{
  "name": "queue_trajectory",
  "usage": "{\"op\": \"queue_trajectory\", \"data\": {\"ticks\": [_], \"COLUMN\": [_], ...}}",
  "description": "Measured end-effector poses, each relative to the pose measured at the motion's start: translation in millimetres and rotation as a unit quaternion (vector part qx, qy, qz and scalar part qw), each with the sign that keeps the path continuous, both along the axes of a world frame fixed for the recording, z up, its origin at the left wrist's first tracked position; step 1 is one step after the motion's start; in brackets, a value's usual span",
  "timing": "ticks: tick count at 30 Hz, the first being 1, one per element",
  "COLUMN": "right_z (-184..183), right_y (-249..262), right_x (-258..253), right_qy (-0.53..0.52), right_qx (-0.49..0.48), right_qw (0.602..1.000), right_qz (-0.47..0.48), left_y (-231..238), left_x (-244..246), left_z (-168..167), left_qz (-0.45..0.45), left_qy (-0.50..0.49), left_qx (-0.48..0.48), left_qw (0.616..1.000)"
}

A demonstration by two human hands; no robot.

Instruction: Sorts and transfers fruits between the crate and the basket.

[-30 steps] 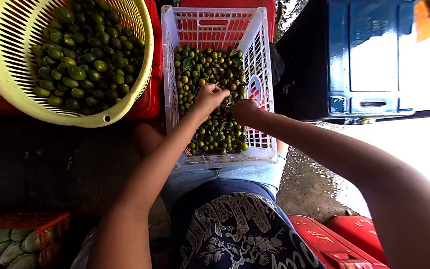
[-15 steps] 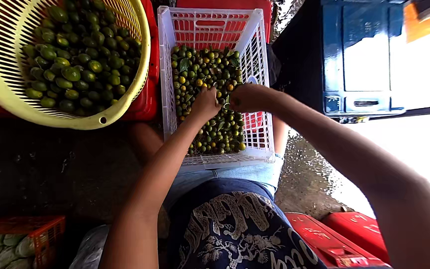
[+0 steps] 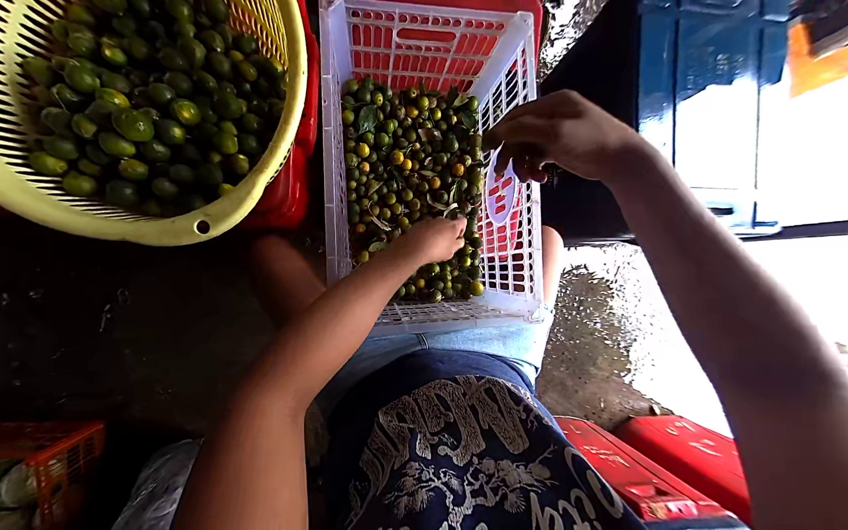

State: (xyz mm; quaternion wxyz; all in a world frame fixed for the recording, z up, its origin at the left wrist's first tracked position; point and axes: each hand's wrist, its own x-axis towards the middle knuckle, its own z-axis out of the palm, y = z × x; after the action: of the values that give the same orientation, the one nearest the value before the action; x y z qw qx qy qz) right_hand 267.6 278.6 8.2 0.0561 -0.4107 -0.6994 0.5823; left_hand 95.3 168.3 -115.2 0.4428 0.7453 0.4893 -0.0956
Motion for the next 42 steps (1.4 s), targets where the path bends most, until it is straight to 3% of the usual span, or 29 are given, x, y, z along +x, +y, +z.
{"op": "queue_trajectory", "data": {"ticks": [2,4,6,8,10,12,13,15,17,19,20,22,24,26,28,30,31,33,35,37,39,40,42], "right_z": [-1,-3,-6,-20,-36,-56,-65,-77,-83,-82,-76,-54,-25,2,7,2,0,-6,-19,-36,-53,-63,-76], "right_y": [3,-9,-26,-43,-71,-93,-98,-99,-95,-85,-79,-62,-45,-38,-38,-40,-43,-53,-57,-68,-87,-96,-113], "right_x": [12,5,-13,-30,-48,-57,-58,-61,-62,-60,-59,-52,-34,-14,4,10,8,-6,-19,-35,-52,-57,-64], "right_qy": [0.088,0.063,-0.098,-0.272,-0.413,-0.475,-0.484,-0.482,-0.487,-0.473,-0.460,-0.393,-0.254,-0.071,0.116,0.197,0.197,0.117,-0.099,-0.308,-0.398,-0.402,-0.394], "right_qx": [-0.118,-0.080,0.067,0.145,0.153,0.163,0.175,0.194,0.187,0.181,0.173,0.171,0.176,0.122,-0.038,-0.152,-0.169,-0.107,0.065,0.135,0.124,0.126,0.149], "right_qw": [0.988,0.994,0.991,0.919,0.822,0.760,0.745,0.734,0.733,0.745,0.762,0.825,0.911,0.978,0.991,0.968,0.966,0.987,0.990,0.909,0.838,0.819,0.790], "right_qz": [-0.044,-0.041,0.057,0.248,0.361,0.412,0.425,0.438,0.436,0.434,0.421,0.367,0.272,0.153,0.049,0.001,-0.010,-0.025,0.080,0.246,0.352,0.389,0.445], "left_y": [-8,-9,2,19,32,34,35,35,33,28,26,20,4,-11,-25,-31,-32,-27,-15,-3,-5,-12,-29], "left_x": [4,2,-3,-14,-32,-52,-61,-70,-68,-59,-53,-38,-24,-14,-4,2,3,0,-15,-44,-82,-100,-124], "left_z": [-6,-7,2,13,34,55,61,69,66,57,49,27,11,7,4,3,3,10,29,58,88,97,103], "left_qz": [-0.063,-0.069,0.029,0.207,0.385,0.526,0.552,0.546,0.499,0.380,0.294,0.115,-0.024,-0.098,-0.147,-0.184,-0.202,-0.208,-0.148,-0.061,0.033,0.081,0.156], "left_qy": [0.059,0.081,0.048,-0.038,-0.128,-0.258,-0.327,-0.394,-0.346,-0.211,-0.133,-0.011,0.045,0.076,0.137,0.167,0.172,0.163,0.113,0.025,-0.090,-0.168,-0.345], "left_qx": [0.026,0.037,-0.002,-0.039,-0.070,-0.107,-0.123,-0.128,-0.119,-0.091,-0.084,-0.076,-0.061,-0.060,-0.045,-0.010,0.004,0.011,-0.014,-0.063,-0.122,-0.159,-0.240], "left_qw": [0.996,0.994,0.998,0.977,0.911,0.804,0.757,0.728,0.785,0.896,0.943,0.990,0.997,0.990,0.979,0.969,0.964,0.964,0.982,0.996,0.988,0.970,0.894]}}
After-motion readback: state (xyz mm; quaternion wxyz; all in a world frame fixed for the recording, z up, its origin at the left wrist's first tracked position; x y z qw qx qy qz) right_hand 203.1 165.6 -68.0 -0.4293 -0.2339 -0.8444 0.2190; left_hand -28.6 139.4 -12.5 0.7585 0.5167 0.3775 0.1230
